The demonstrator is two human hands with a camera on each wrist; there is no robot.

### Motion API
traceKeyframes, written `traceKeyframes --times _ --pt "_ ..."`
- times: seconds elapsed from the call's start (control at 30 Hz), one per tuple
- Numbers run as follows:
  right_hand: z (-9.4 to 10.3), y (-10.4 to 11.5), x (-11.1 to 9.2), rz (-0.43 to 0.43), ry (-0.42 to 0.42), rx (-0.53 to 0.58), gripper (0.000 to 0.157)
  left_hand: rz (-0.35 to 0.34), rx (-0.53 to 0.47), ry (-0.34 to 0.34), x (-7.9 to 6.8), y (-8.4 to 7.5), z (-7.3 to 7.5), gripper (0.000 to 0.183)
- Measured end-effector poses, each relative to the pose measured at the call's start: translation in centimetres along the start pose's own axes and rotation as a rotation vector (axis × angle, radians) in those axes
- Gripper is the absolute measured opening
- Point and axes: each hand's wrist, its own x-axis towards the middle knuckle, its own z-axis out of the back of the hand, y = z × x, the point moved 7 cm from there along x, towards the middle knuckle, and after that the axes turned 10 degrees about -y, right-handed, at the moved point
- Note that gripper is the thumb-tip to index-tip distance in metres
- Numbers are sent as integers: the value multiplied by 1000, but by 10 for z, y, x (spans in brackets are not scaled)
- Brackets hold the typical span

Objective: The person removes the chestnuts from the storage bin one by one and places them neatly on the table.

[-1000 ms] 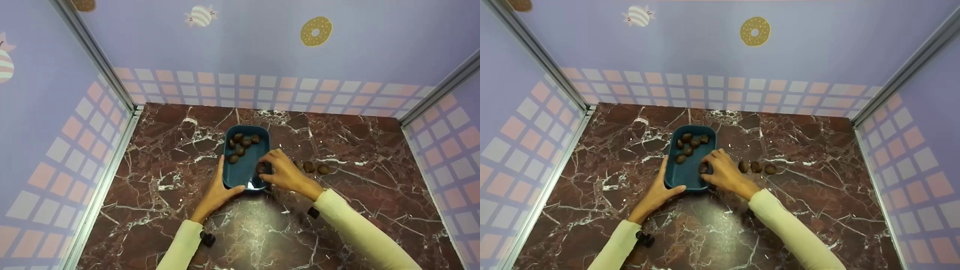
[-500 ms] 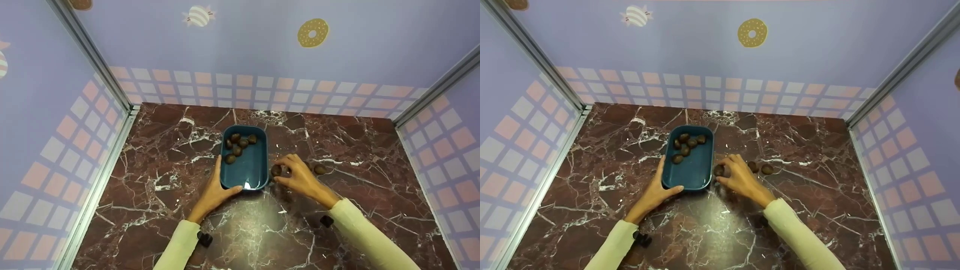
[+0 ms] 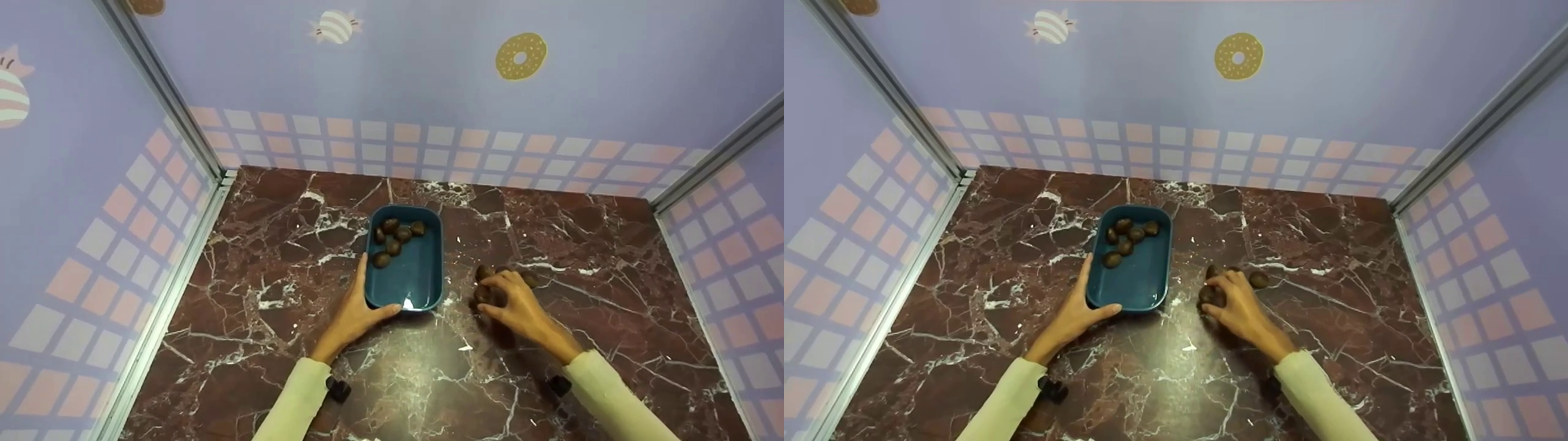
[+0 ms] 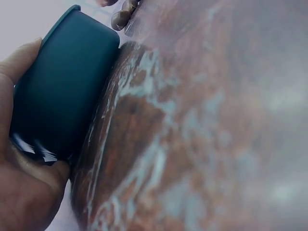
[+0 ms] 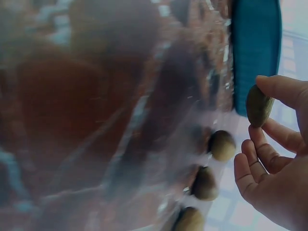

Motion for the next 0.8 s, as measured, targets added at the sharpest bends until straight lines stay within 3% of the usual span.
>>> traceKeyframes --times 0.13,0.37,0.8 --pt "1 -13 -11 -53 -5 -7 43 -4 -3 3 0 -1 0 136" --pt "6 -23 -20 -64 -33 -24 45 39 -46 21 -2 1 -1 133" --pt "12 -36 -17 -124 -49 -30 45 38 -44 9 -1 1 -1 133"
